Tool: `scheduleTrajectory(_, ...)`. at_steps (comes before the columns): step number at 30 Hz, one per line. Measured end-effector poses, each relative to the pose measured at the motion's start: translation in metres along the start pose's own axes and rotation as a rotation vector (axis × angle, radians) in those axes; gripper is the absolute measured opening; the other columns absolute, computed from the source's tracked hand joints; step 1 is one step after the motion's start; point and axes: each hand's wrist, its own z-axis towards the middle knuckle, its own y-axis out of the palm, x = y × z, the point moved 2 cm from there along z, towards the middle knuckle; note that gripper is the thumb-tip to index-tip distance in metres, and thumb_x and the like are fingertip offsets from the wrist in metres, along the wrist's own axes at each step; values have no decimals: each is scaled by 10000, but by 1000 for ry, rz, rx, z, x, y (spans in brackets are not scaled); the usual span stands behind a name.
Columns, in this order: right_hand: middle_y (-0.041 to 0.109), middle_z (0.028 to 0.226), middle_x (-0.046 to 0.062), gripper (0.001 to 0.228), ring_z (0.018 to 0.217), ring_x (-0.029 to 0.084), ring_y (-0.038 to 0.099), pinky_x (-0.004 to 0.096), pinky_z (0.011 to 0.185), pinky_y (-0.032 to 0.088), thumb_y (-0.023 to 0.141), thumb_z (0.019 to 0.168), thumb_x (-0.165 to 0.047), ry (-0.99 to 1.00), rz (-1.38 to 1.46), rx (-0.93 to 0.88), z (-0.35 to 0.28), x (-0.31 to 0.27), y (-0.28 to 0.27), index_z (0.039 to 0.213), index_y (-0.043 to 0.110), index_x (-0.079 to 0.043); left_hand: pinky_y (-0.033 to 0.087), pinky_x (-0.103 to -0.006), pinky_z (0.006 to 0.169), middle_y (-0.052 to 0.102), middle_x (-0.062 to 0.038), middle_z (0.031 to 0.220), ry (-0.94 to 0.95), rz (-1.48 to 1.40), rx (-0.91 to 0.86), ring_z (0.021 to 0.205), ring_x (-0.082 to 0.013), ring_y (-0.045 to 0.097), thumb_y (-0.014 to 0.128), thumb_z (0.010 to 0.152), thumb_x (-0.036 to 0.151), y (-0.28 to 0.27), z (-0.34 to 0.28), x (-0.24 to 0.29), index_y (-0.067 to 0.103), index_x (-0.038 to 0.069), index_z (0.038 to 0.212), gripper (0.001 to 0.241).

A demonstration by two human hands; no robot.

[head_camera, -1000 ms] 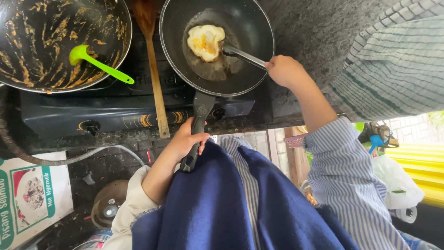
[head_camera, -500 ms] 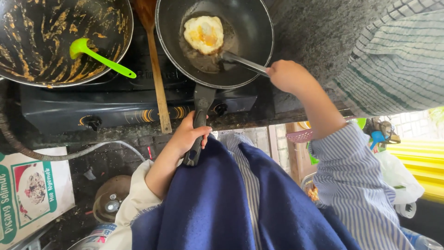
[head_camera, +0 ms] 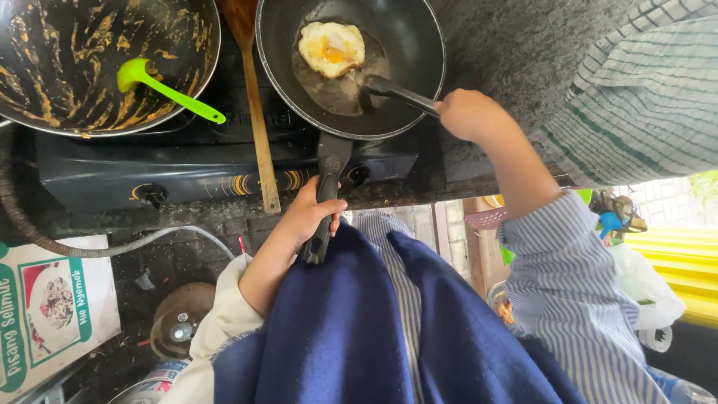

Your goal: Cracking an egg into a frying pan, adding seasoning from a packet, and flipping it with tongs.

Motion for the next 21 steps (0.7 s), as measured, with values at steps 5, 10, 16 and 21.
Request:
scheduleTrajectory(5, 711, 1030, 355, 485, 1008, 464, 716, 573, 789, 590, 434, 1104, -306, -13, 89, 74, 22, -7, 20, 1211, 695, 89, 541, -378, 341, 552, -173, 541, 2, 35, 19, 387, -249, 605, 686, 831, -71, 3, -8, 9, 476, -89, 1172, 401)
scheduleTrajectory(10, 700, 1087, 376, 512, 1048, 477, 703, 587, 803, 584, 407, 1110, -304, 29, 37, -18, 7, -18, 11, 1262, 666, 110, 524, -372, 330, 551, -169, 547, 33, 4, 34, 392, -243, 605, 682, 824, -68, -1, -7, 10, 476, -94, 1166, 400)
scheduleTrajectory(16, 722, 978, 338, 468, 961, 467, 730, 565, 742, 600, 455, 1109, -297, -17, 24, 117, 24, -13, 6, 1126, 719, 89, 526, -384, 324, 554, -178, 539, 28, 30, 10, 389, -253, 605, 683, 821, -89, 4, -6, 5, 485, -93, 1153, 386)
scheduleTrajectory(21, 711, 1028, 388, 471, 1037, 506, 702, 593, 812, 577, 463, 1093, -264, -8, -39, 47, 13, 0, 9, 1119, 720, 130, 534, -391, 338, 543, -177, 544, -4, -13, 14, 384, -253, 594, 686, 820, -87, 5, -5, 6, 490, -91, 1169, 401)
